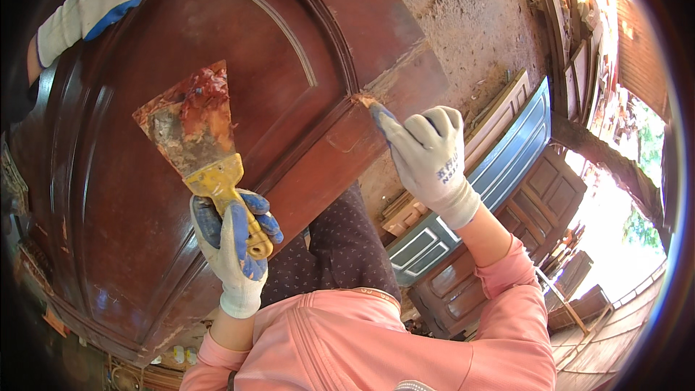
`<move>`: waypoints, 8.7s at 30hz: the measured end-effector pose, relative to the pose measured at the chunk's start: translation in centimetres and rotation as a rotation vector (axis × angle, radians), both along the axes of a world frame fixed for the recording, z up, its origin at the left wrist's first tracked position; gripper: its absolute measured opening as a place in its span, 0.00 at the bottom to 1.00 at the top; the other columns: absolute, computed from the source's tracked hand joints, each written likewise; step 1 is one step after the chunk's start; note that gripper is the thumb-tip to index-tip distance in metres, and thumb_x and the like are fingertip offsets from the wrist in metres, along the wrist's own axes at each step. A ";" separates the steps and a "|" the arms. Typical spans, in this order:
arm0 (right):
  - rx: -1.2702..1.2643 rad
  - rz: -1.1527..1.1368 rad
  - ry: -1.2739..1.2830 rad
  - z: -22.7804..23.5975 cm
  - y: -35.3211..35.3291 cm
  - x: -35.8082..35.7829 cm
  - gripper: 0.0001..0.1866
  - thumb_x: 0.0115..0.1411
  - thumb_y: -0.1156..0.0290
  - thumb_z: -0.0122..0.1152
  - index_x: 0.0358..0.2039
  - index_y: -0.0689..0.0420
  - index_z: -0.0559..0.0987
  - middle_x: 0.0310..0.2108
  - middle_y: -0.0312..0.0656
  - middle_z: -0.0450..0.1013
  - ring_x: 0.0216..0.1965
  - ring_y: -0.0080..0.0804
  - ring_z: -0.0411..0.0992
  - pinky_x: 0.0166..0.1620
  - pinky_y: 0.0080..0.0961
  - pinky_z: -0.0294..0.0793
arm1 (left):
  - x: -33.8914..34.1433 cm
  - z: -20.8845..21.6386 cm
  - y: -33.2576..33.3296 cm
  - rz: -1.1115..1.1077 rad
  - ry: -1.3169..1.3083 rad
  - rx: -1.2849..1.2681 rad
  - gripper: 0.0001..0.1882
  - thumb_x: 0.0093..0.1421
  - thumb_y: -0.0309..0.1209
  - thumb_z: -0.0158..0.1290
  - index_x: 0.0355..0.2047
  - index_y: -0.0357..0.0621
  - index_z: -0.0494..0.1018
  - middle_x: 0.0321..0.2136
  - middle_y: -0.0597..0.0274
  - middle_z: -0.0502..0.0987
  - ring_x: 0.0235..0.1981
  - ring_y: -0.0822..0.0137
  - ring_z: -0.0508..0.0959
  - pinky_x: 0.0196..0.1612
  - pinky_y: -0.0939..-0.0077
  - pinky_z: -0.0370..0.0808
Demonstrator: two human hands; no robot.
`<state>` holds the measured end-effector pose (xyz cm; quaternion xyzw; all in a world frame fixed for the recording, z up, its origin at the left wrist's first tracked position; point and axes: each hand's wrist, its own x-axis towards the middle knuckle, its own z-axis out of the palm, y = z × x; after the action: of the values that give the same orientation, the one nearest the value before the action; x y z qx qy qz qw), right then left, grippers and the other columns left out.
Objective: The person applies reddish-brown wood filler to a large wooden door using a putty knife and a smaller tool. They spread the filler into grooves and imperfections, occasionally smoothing it with their gloved hand. Another person is visible in the background working on a different door.
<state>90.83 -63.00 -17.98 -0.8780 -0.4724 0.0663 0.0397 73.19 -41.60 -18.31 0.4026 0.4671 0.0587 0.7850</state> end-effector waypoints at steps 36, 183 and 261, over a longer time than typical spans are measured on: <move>-0.496 0.741 -0.025 7.2 3.8 9.6 0.15 0.51 0.65 0.60 0.40 0.52 0.83 0.34 0.30 0.70 0.40 0.30 0.68 0.50 0.31 0.70 | 1.3 0.8 -1.3 0.184 0.079 -0.069 0.12 0.70 0.35 0.49 0.49 0.45 0.64 0.32 0.60 0.75 0.22 0.74 0.73 0.20 0.81 0.71; 0.994 -1.086 1.144 3.8 -1.6 -2.4 0.14 0.63 0.79 0.59 0.49 0.69 0.80 0.42 0.41 0.78 0.40 0.24 0.75 0.47 0.21 0.74 | 1.0 3.6 -3.9 0.008 -0.023 0.143 0.09 0.72 0.34 0.48 0.48 0.45 0.66 0.33 0.63 0.75 0.25 0.77 0.74 0.26 0.83 0.74; 0.642 0.099 0.734 -6.5 10.0 -25.7 0.14 0.56 0.84 0.61 0.44 0.67 0.82 0.36 0.49 0.79 0.35 0.40 0.74 0.42 0.31 0.74 | -27.2 -9.2 -6.7 0.480 -0.354 -0.057 0.17 0.70 0.32 0.54 0.57 0.44 0.68 0.41 0.67 0.77 0.38 0.78 0.78 0.36 0.80 0.78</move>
<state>65.09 -53.04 -24.45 -0.7166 -0.4649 0.2244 0.4692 45.98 -48.30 -27.50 0.2420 0.4065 0.2989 0.8288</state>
